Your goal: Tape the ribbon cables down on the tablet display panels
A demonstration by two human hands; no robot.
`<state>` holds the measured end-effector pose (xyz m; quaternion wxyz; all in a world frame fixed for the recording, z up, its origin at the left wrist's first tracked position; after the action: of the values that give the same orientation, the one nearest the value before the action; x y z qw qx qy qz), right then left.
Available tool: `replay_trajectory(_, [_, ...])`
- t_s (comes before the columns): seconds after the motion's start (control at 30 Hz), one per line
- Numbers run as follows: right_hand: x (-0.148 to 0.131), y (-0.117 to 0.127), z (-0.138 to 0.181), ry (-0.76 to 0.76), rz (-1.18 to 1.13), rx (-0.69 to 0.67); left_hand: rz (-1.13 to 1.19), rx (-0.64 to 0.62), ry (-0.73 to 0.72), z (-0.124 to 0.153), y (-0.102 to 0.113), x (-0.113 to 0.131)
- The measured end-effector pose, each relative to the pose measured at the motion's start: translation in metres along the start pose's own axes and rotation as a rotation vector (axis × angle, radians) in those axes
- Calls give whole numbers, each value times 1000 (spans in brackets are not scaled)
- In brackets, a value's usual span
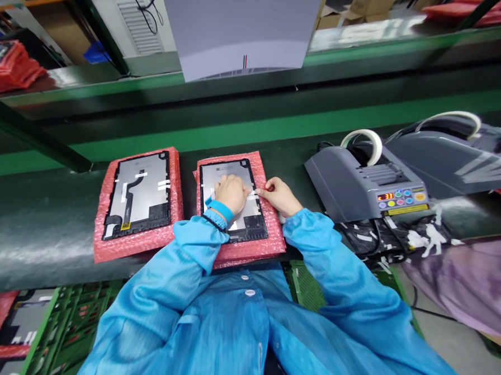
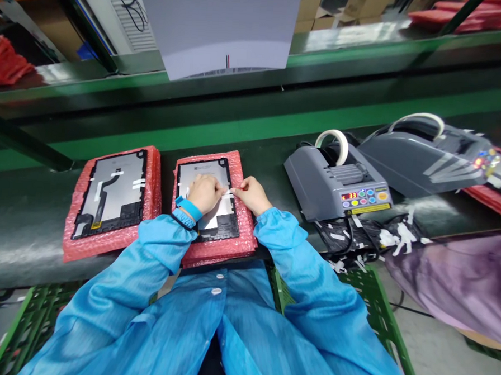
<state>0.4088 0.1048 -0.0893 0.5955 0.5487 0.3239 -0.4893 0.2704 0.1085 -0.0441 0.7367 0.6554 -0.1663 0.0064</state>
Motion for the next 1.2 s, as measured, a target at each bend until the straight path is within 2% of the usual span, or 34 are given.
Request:
replay_trajectory(0.1, [18,-4,3,-154,-268,-7,-37,3,28,2,7,-2])
replay_trajectory(0.17, [21,-6,4,-159,-314,-52,-94,29,29,9,15,-6])
replay_trajectory(0.27, [18,3,2,-83,-192,-38,-215,118,58,33,32,-23])
replay_trajectory(0.33, [10,10,1,-1,-48,5,-278,160,140,54,39,-41])
replay_trajectory(0.47, [-15,6,3,141,278,15,-192,33,336,83,25,-77])
replay_trajectory(0.57, [-35,2,8,233,351,110,-59,34,316,88,14,-84])
replay_trajectory(0.63, [-40,2,9,230,289,190,-9,86,307,88,12,-85])
replay_trajectory(0.7, [-40,0,7,180,231,183,19,109,326,90,10,-85])
replay_trajectory(0.8, [-43,-8,5,111,81,26,37,136,303,97,16,-77])
replay_trajectory(0.9, [-70,-17,12,155,-155,-77,42,223,272,111,45,-77])
replay_trajectory(1.0, [-119,-52,20,287,-246,-160,39,346,323,135,92,-107])
replay_trajectory(1.1, [-165,-120,22,380,-225,-278,31,468,438,157,131,-165])
replay_trajectory(1.2, [-184,-186,14,397,-28,-304,3,478,516,161,138,-225])
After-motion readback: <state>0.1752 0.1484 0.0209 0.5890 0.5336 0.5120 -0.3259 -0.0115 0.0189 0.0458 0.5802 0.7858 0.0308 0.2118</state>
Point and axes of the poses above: each hand's wrist, its own z-axis away from the middle knuckle, its own y-axis out of the back of the hand, x = y × z, the point moved 7 cm from there along -z, towards the middle knuckle, and after that the axes turned 2 degrees about -z, right-handed, at the moved point
